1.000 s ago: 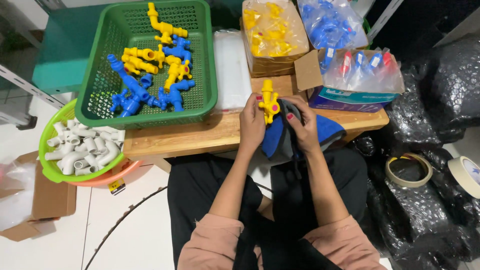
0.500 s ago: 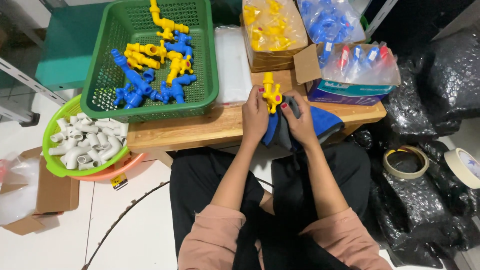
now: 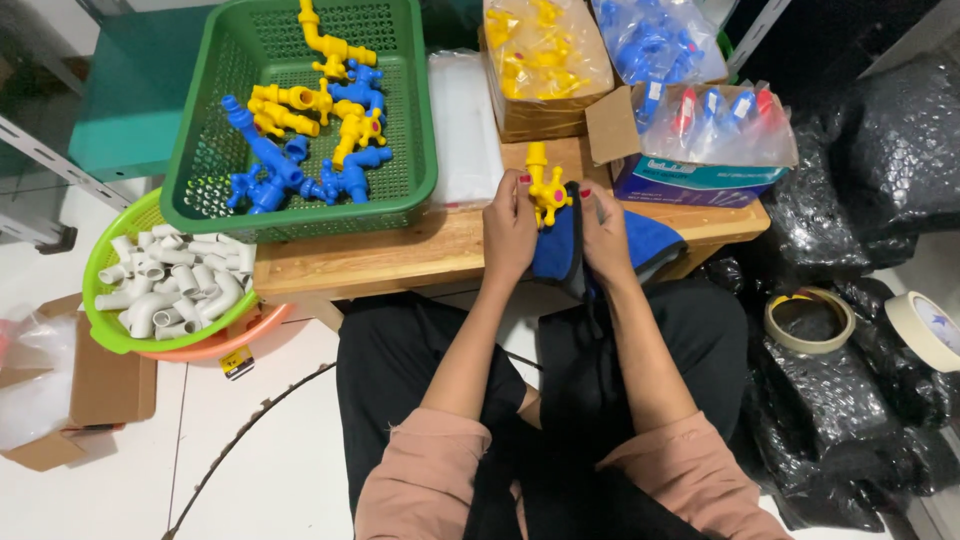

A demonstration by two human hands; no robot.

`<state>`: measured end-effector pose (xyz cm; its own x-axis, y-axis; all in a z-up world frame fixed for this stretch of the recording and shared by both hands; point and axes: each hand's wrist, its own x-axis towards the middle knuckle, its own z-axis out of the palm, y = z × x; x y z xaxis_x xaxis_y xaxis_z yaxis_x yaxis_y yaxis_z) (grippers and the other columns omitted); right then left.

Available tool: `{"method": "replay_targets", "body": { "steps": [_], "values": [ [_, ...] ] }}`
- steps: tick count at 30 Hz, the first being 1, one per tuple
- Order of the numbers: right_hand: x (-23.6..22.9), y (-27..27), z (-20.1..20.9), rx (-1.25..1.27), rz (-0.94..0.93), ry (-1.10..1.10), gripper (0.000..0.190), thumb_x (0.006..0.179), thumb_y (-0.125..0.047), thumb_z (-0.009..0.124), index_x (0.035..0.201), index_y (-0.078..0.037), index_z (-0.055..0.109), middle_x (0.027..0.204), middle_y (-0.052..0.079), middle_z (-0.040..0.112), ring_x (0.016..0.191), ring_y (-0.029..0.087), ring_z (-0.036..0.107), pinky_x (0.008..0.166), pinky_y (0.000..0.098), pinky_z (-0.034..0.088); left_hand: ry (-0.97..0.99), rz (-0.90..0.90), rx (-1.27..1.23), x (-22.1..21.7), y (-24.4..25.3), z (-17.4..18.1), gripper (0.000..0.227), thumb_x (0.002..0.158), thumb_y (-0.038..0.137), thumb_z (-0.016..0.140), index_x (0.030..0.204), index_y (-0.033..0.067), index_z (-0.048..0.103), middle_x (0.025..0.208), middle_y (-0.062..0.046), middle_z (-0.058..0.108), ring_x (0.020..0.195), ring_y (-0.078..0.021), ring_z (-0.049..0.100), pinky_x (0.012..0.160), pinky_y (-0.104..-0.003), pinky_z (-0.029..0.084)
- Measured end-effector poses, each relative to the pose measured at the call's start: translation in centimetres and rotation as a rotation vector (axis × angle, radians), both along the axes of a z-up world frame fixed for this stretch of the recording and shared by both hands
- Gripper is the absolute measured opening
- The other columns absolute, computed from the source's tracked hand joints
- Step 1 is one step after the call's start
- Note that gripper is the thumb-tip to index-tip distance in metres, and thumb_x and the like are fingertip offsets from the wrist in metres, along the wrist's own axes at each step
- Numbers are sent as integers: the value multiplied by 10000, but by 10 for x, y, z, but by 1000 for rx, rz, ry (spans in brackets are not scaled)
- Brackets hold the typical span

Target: The person wipes a yellow plastic faucet with a cloth and places it into a small plastic bag.

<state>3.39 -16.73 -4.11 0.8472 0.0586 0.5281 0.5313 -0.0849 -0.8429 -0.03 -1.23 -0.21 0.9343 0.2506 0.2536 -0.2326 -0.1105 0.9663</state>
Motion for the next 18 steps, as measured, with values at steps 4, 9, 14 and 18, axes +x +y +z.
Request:
{"method": "replay_targets", "body": {
  "steps": [4, 9, 14, 18],
  "values": [
    [-10, 6, 29, 49, -19, -25, 337, 1071, -401, 603, 1228, -119, 505, 1083, 21, 510, 1046, 165, 485, 999, 358, 415, -4, -5, 7, -4, 1, 7, 299, 1090, 305, 388, 1025, 120, 613, 638, -220, 678, 657, -324, 700, 641, -410, 535],
    [-12, 7, 23, 32, 34, -108, 263, 1026, -266, 666, 1124, -21, 665, 1087, 111, 658, 1106, 183, 577, 1028, 369, 430, 30, 63, -9, 9, 0, -8, 298, 1085, 283, 392, 1012, 102, 617, 646, -213, 680, 651, -324, 689, 641, -408, 530],
    [-12, 5, 22, -43, 41, -147, 261, 980, -166, 705, 1186, -10, 673, 1137, 134, 671, 1137, 224, 591, 1048, 407, 416, 41, 105, 8, 8, -2, -5, 299, 1084, 282, 390, 1003, 100, 614, 654, -224, 682, 665, -348, 695, 646, -431, 532],
    [-22, 14, 32, -99, 37, -110, 135, 1060, -123, 580, 1053, -9, 652, 912, 132, 613, 939, 204, 576, 906, 404, 469, 19, 96, 21, 6, -4, -3, 265, 1073, 217, 385, 1016, 91, 611, 649, -241, 673, 650, -342, 691, 624, -412, 522]
  ]
}}
